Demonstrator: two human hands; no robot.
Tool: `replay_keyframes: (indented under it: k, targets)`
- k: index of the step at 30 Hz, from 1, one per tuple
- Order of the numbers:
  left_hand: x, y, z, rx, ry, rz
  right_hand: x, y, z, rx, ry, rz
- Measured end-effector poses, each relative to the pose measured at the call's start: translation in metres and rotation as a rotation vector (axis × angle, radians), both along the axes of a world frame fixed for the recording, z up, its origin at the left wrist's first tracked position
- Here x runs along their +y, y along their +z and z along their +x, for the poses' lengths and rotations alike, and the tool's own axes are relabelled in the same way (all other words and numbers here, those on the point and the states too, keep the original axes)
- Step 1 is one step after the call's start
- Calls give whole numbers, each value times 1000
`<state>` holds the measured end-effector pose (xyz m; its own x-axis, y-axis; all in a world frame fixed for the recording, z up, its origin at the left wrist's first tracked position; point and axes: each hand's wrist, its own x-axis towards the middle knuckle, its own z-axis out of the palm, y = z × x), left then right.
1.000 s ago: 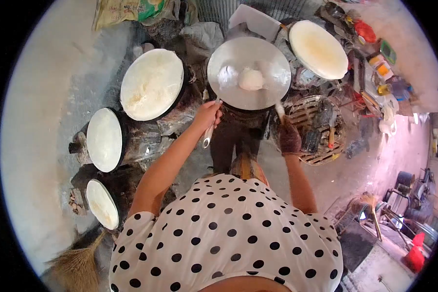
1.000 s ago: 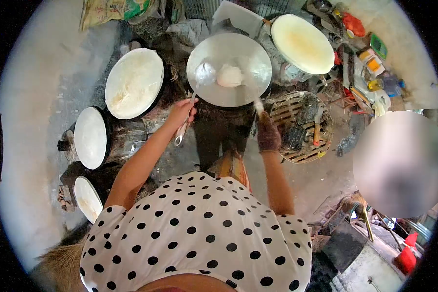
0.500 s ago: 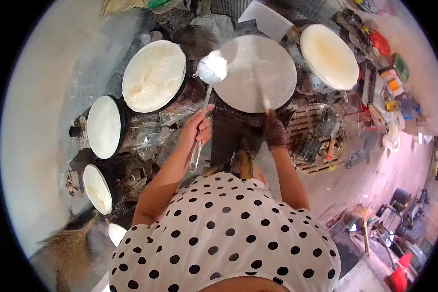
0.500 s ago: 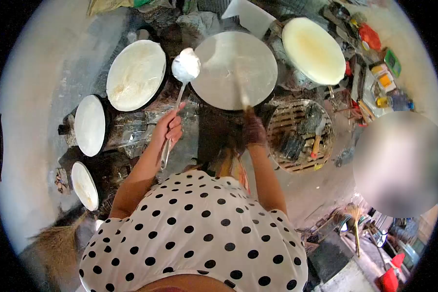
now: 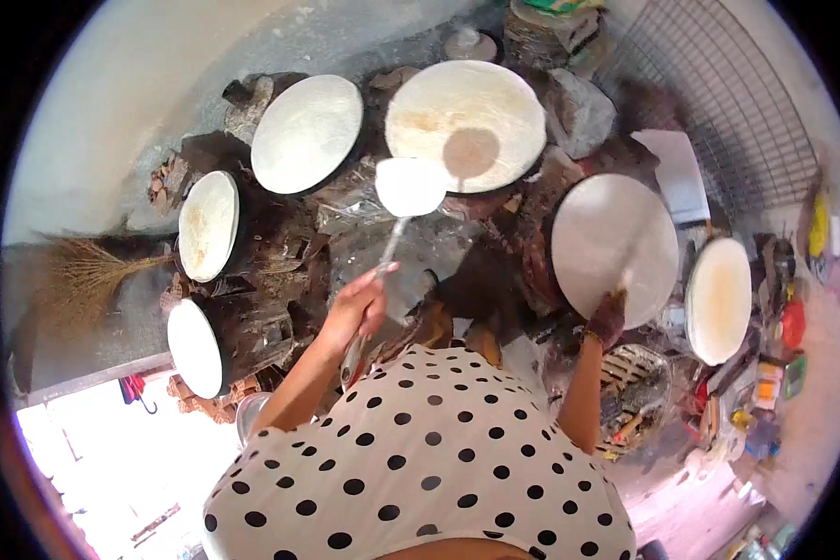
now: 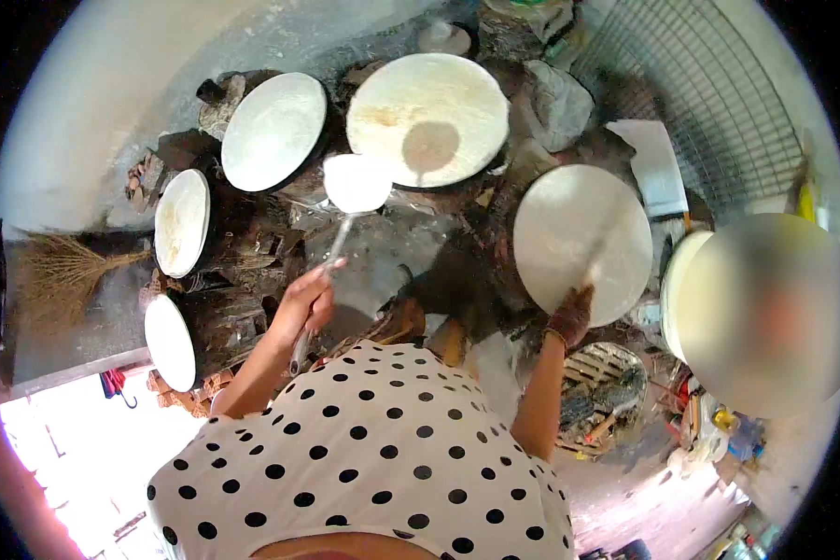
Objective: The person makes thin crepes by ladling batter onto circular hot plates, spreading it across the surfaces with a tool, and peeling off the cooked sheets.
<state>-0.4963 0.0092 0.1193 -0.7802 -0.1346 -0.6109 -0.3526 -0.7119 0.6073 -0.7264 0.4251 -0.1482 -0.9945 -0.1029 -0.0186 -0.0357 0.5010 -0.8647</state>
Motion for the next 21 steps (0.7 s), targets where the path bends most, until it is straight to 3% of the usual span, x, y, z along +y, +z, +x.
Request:
replay_keyframes:
  k: [2,3,4,5,7,9,10,11,12,14,18,20,21]
  targets:
    - [-25,3,15,-88,-21,-434,-79,34,-18,105,139,412]
    - [-31,7,15,-94,6,-449,-120,53,-26,177,200,606]
    - [-41,-3,16,-95,41,-434,-193,145,-22,-149,122,507]
    - [-57,-20,15,-71,166,-181,-224,119,-39,-173,322,538]
    - [-89,-43,18,-8,373,364,-309,91,-47,297,521,567]
    - [-107,-42,28,-20,453,422,-392,108,-40,390,558,507]
    - [-112,-40,34,-25,518,472,-429,110,-49,149,653,604]
    - [-120,-38,46,5,392,226,-459,76,-46,334,615,604]
    - [-124,-30,51,-4,402,232,-480,97,-31,469,548,586]
    - [-135,-8,55,-125,363,-85,-520,108,-29,216,652,834]
    - [-177,-17,51,-206,382,141,-534,97,-38,313,624,895]
    - [-190,-17,44,-190,369,214,-528,123,-49,212,651,962]
    - [-195,-13,40,-140,375,242,-521,127,-51,360,488,879]
